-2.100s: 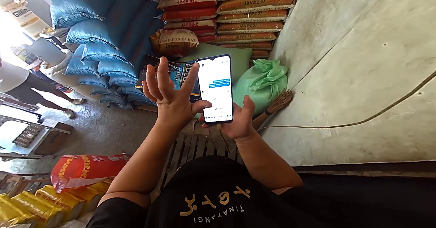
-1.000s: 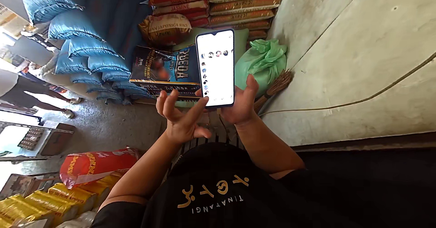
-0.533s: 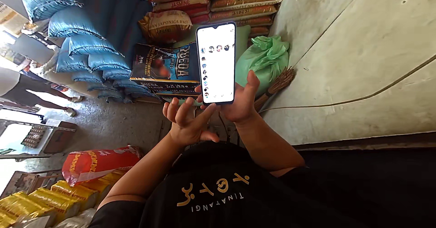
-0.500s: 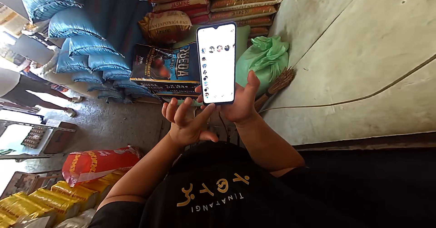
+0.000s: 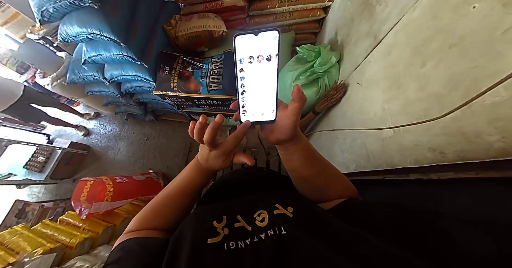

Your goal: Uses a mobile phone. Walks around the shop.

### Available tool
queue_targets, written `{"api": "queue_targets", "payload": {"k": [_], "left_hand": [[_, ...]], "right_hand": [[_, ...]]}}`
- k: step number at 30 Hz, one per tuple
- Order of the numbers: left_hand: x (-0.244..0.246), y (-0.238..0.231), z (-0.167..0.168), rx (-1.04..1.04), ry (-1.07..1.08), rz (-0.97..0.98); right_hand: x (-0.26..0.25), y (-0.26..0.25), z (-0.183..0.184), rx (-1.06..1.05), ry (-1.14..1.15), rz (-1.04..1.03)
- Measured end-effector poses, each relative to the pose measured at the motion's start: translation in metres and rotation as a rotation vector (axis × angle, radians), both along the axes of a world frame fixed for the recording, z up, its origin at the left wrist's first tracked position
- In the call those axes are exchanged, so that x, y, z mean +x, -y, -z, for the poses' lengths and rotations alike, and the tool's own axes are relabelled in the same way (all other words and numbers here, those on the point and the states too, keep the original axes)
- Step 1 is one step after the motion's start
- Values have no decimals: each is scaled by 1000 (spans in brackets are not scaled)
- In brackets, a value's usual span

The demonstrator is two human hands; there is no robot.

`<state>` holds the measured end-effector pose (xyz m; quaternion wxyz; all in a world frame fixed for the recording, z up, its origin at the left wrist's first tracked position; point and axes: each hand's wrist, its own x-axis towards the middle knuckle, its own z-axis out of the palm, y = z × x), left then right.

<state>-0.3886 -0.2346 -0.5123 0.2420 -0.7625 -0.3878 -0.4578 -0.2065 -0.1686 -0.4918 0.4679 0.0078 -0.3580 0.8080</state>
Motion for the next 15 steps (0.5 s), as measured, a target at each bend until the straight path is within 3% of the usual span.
{"api": "queue_targets", "payload": {"k": [15], "left_hand": [[2, 0, 4, 21, 15, 31]], "right_hand": [[2, -1, 5, 12, 7, -1]]}}
